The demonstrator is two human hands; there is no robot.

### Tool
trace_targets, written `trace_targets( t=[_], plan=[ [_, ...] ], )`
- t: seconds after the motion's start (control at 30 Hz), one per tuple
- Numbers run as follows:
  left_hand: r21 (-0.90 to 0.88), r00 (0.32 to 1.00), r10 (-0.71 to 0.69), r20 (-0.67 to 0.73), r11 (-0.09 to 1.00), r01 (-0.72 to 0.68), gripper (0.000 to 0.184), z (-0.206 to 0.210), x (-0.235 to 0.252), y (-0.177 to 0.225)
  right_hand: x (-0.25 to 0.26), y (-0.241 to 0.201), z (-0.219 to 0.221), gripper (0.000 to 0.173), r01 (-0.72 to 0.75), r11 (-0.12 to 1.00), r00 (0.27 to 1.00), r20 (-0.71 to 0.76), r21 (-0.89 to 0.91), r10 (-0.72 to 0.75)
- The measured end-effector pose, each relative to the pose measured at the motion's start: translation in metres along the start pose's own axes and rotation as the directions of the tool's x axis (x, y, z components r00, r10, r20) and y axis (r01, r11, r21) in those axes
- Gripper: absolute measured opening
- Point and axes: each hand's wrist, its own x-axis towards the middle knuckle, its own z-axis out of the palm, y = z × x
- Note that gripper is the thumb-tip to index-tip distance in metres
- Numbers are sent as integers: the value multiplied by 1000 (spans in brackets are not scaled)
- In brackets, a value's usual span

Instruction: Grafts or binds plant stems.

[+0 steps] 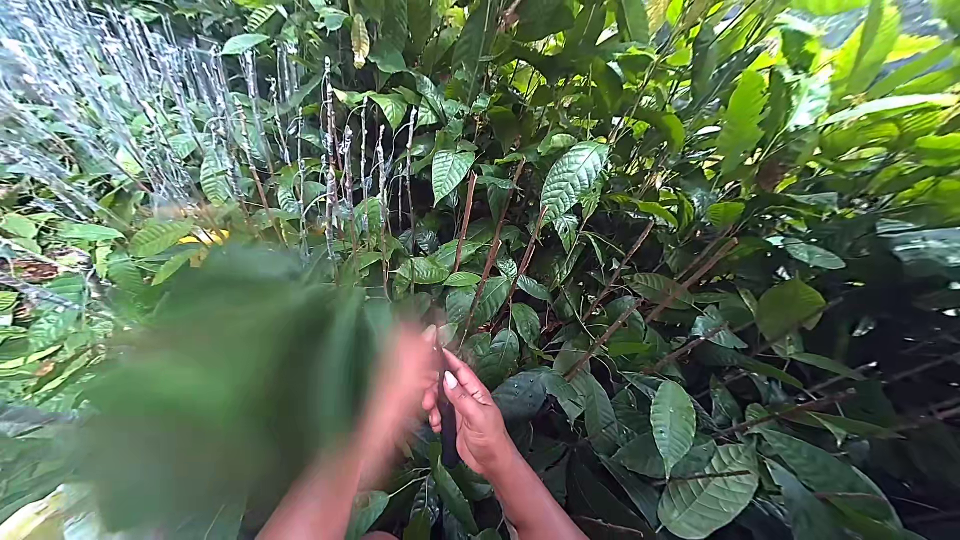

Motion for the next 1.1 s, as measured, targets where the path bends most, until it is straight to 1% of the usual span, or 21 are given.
trace_targets(
  t=[0.13,0.4,0.53,0.63,0.7,0.77,0.83,0.87,0.9,0.93,0.97,1.0,1.03,1.07,1.1],
  plan=[
    [-4,1000,16,16,1000,-16,46,7,-5,1,-6,-2,2,51,12,1000,1000,-5,-12,-12],
    [-37,999,14,40,999,-12,43,10,-3,-2,-15,-3,-4,50,4,997,999,-38,-79,-7],
    [-45,1000,-12,19,999,13,36,10,2,-9,-17,5,-13,52,-35,997,998,-45,-62,32],
    [-46,1000,-21,14,999,21,26,12,5,-10,-15,6,-19,52,-69,994,996,-57,-83,64],
    [-39,999,-38,-26,999,37,24,14,7,-12,-15,11,-22,52,-107,988,992,-79,-107,99],
    [-52,997,-53,-56,997,50,26,17,7,-12,-12,13,-24,52,-116,984,991,-85,-135,105],
    [-42,995,-38,-97,999,34,35,19,5,-12,-11,7,-22,51,-93,983,991,-107,-159,77],
    [27,992,5,-126,1000,-2,43,18,1,-9,-13,2,-21,51,-51,986,992,-125,-160,31],
    [152,981,101,-164,985,-76,52,14,-3,-4,-16,-7,-21,52,18,988,988,-146,-156,-41],
    [298,946,240,-217,939,-170,58,11,-7,4,-20,-18,-24,53,106,982,976,-173,-157,-133],
    [427,887,386,-254,868,-255,59,12,-12,14,-23,-29,-32,54,181,971,953,-216,-158,-213],
    [511,824,504,-260,796,-326,54,18,-18,24,-27,-40,-43,53,223,963,924,-281,-154,-259],
    [544,791,568,-228,748,-381,45,30,-24,33,-32,-47,-56,52,229,964,897,-355,-136,-263],
    [532,813,558,-163,744,-404,38,45,-26,38,-35,-51,-68,49,206,972,878,-419,-110,-233],
    [481,882,464,-78,793,-374,35,60,-21,38,-36,-52,-80,48,170,981,866,-461,-93,-194]
  ],
)
